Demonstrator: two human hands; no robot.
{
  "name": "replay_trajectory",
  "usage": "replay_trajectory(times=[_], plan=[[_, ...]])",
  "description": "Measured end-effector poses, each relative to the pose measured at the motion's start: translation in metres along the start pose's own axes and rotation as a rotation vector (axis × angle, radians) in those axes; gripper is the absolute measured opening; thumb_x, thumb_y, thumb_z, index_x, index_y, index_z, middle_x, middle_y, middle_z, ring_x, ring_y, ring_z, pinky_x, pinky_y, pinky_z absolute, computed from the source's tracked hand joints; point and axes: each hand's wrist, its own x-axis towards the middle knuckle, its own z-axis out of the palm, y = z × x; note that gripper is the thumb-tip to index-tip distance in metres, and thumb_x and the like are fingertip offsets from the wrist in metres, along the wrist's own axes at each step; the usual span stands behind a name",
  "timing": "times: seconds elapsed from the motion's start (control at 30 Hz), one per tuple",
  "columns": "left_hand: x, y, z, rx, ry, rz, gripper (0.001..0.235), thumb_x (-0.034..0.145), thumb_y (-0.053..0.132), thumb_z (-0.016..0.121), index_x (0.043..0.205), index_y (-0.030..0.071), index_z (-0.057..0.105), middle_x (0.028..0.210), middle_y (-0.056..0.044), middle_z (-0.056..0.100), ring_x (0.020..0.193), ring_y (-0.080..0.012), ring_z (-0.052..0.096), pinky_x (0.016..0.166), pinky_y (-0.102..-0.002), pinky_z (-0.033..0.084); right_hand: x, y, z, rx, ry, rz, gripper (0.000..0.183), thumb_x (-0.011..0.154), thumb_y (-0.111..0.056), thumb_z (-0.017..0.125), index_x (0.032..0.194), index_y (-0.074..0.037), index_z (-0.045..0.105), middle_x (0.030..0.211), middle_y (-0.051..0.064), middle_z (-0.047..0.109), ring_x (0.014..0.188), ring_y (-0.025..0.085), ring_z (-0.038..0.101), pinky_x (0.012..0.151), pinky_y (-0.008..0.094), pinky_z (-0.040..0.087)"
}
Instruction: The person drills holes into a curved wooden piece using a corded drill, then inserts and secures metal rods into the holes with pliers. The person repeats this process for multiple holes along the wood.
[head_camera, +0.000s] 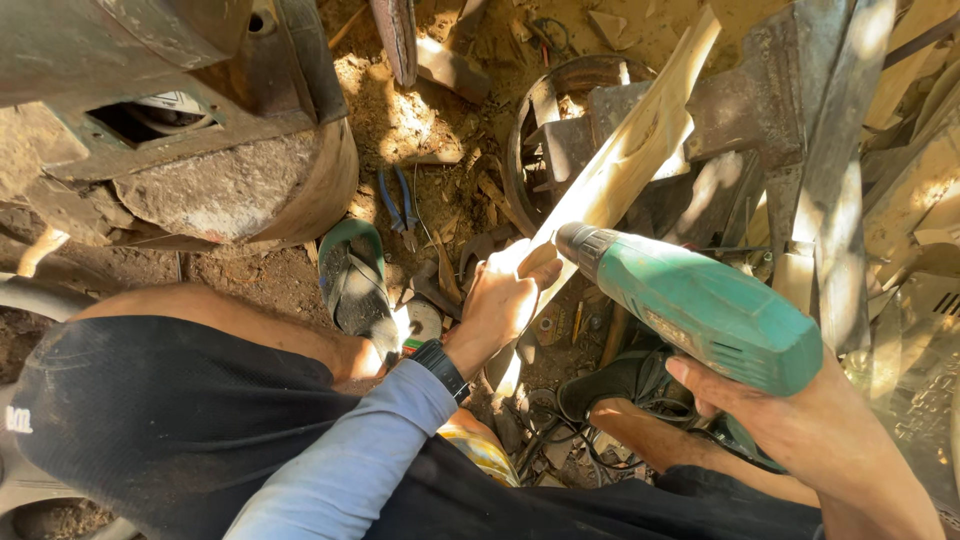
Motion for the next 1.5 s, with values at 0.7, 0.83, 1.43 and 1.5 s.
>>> replay_trajectory(times=[0.7,0.83,1.43,1.5], plan=[[0.015,0.042,-0.06,-0.521,-0.251,0.1,0.059,0.092,0.033,0.07,0.142,0.005,0.057,0.13,-0.01,0.07,0.121,-0.0213,0.064,0.108,-0.037,0.047,0.038,0.011,0.0,-0.295,0.54,-0.465,0.081,0.068,-0.01,0.081,0.142,-0.002,0.047,0.125,0.026,0.062,0.117,0.042,0.061,0.098,0.047,0.048],[0.011,0.014,-0.062,-0.472,-0.294,-0.077,0.085,0.078,0.04,0.08,0.15,0.009,0.049,0.137,-0.016,0.066,0.126,-0.0235,0.059,0.111,-0.041,0.041,0.074,0.015,0.019,-0.269,0.471,-0.431,0.079,0.072,-0.007,0.079,0.144,-0.008,0.046,0.131,0.022,0.06,0.119,0.043,0.059,0.097,0.05,0.048],[-0.031,0.129,-0.066,-0.287,-0.177,-0.034,0.059,0.094,0.036,0.069,0.141,0.001,0.064,0.1,-0.02,0.076,0.076,-0.0259,0.07,0.071,-0.039,0.058,0.186,0.036,0.01,-0.244,0.338,-0.607,0.083,0.071,0.012,0.069,0.15,0.0,0.043,0.143,0.027,0.052,0.135,0.046,0.048,0.11,0.046,0.042],[-0.024,0.138,-0.071,-0.158,-0.13,0.018,0.059,0.088,0.038,0.068,0.133,0.0,0.062,0.1,-0.015,0.078,0.08,-0.0204,0.073,0.075,-0.033,0.06,0.188,0.041,0.01,-0.298,0.381,-0.611,0.081,0.075,0.016,0.057,0.153,0.0,0.044,0.146,0.028,0.05,0.137,0.048,0.047,0.114,0.047,0.043]])
